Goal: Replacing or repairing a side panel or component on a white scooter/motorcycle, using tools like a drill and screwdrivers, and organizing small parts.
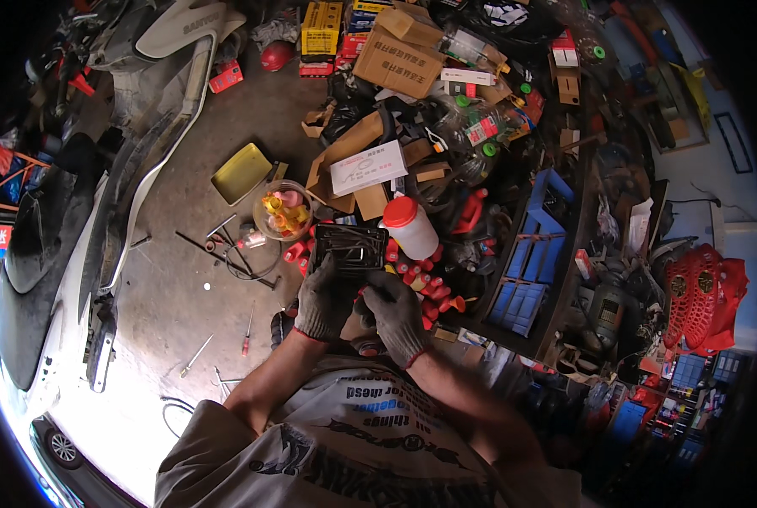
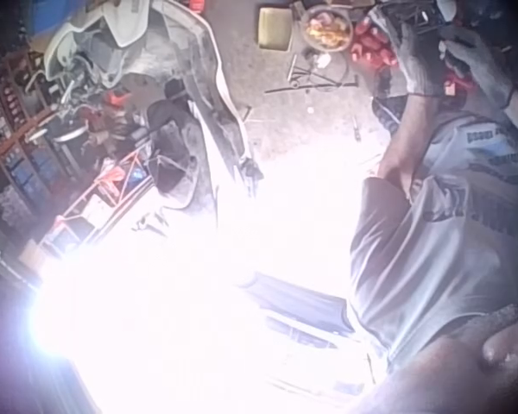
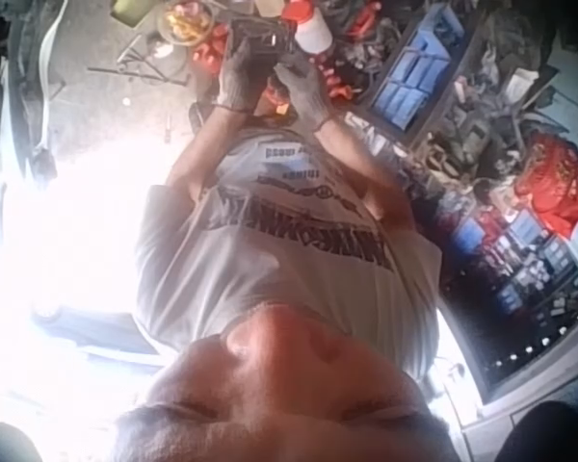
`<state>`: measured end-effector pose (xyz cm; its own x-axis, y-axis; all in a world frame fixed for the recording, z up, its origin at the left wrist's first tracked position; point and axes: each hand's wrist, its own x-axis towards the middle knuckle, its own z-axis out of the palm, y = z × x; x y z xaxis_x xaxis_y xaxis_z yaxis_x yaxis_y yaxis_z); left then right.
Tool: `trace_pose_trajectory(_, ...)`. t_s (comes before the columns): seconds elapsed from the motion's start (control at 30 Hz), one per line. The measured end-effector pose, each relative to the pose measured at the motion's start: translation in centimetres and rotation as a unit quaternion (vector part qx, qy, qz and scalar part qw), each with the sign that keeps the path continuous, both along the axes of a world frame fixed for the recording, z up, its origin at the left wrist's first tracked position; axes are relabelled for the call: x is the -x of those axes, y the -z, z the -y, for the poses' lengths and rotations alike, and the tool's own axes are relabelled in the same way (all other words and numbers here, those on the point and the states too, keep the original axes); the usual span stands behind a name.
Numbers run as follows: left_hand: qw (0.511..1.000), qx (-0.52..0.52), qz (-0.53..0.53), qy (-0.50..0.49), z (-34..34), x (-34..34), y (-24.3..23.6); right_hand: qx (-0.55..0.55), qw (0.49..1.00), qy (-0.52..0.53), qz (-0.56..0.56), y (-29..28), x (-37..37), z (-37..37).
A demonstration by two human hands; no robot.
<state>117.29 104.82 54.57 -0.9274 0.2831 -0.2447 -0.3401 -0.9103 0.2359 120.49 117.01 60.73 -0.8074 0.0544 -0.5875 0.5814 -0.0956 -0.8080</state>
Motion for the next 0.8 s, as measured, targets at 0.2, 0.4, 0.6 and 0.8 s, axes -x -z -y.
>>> trace_pose_trajectory(0.2, 0.999, -0.037, -0.012, 0.017, 0.3, 0.0, -0.1, 0.011, 0.996, 0.071, -0.045, 0.7, -0.5, 0.7)
trace_pose_trajectory(0.4, 1.0, -0.02, -0.024, -0.004, 0.3, 0.1, -0.3, 0.013, 0.998, 0.067, -0.007, -0.7, 0.9, 0.8)
trace_pose_trajectory(0.6, 0.999, -0.038, -0.01, 0.01, 0.4, 0.0, -0.8, -0.046, 0.998, -0.016, 0.045, -1.2, 1.9, 0.5)
trace_pose_trajectory(0.8, 0.999, -0.038, -0.012, 0.006, 0.6, 0.3, 0.4, -0.088, 0.996, -0.026, -0.003, -0.5, 1.4, -1.7)
